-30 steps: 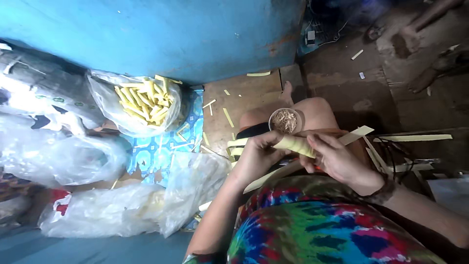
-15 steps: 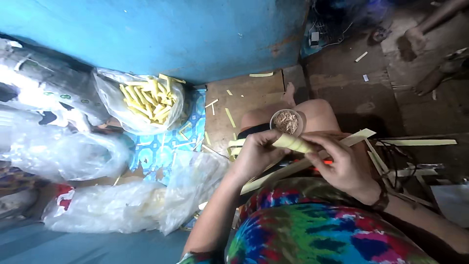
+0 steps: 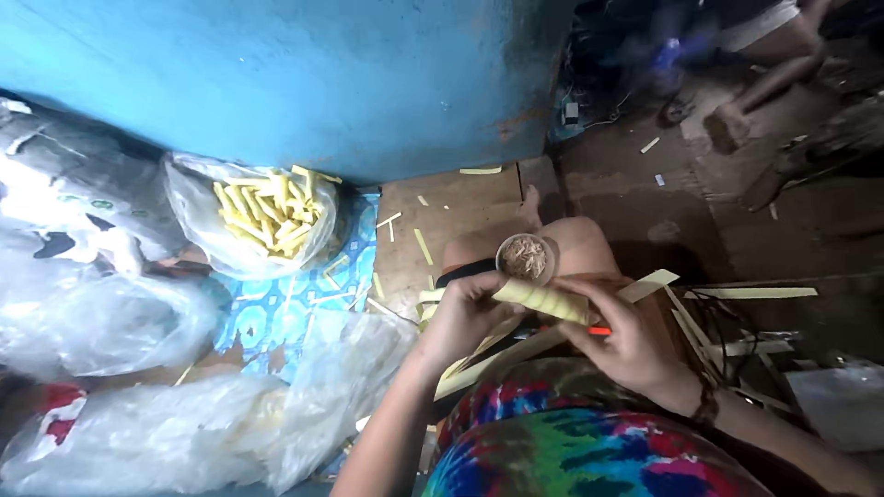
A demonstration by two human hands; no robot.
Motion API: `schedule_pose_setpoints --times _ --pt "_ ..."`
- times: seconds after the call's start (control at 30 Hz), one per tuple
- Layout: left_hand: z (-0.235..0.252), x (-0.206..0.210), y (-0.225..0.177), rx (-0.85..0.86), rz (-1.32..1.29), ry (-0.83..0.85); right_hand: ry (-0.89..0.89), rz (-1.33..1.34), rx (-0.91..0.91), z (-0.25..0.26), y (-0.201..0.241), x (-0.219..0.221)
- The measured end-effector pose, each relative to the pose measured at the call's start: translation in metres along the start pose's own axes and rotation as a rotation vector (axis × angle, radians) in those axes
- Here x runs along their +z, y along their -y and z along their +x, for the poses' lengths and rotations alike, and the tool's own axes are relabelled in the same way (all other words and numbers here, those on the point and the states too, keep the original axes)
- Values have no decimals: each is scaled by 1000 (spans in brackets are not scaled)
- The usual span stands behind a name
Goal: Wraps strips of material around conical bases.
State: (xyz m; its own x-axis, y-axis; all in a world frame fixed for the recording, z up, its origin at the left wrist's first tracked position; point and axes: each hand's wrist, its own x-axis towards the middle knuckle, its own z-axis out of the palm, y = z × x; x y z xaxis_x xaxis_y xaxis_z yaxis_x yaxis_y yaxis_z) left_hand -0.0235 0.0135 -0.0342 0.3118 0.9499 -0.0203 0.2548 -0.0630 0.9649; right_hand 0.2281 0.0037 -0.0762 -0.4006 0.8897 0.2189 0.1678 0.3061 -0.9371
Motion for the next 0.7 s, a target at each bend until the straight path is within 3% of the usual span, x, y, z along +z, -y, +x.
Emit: schedule_pose_setpoints --times 0.03,0.07,0.17,0.2,0.23,0.3,0.33,0.37,0.47,0.5,0.6,0.63,0.67,0.7 --pt "0 -1 -1 -11 -3 8 -38 -136 -121 -1 -5 1" --pt "0 -2 -2 -16 -7 21 -37 -84 -79 -2 -3 1" --pt "0 -2 -2 -2 -2 43 46 653 583 3 16 -4" --pt "0 -2 -1 1 2 38 49 698 627 2 17 -5" --pt "1 -2 -1 -1 2 31 39 588 502 -2 14 -5" --pt "2 -3 -1 -15 -6 21 -14 79 52 -8 1 -3" --pt "2 -4 -2 -17 -10 24 -55 -87 -75 -9 -2 -3" --pt "3 -5 -3 -16 -15 32 -72 -68 -49 -10 -1 -3" --pt "6 -8 -2 -20 -11 43 -54 603 566 -2 15 -8" --pt "7 -9 -2 -27 -6 44 -53 632 579 -2 13 -9" --pt "9 -11 -5 -67 3 34 -68 103 56 -11 -9 -6" --pt "9 -12 -5 -75 8 31 -94 58 12 -12 -12 -5" --pt "10 -12 -6 -71 15 32 -101 171 115 -12 -9 -5" --pt "10 -11 -5 -65 21 34 -102 371 328 -10 0 -6"
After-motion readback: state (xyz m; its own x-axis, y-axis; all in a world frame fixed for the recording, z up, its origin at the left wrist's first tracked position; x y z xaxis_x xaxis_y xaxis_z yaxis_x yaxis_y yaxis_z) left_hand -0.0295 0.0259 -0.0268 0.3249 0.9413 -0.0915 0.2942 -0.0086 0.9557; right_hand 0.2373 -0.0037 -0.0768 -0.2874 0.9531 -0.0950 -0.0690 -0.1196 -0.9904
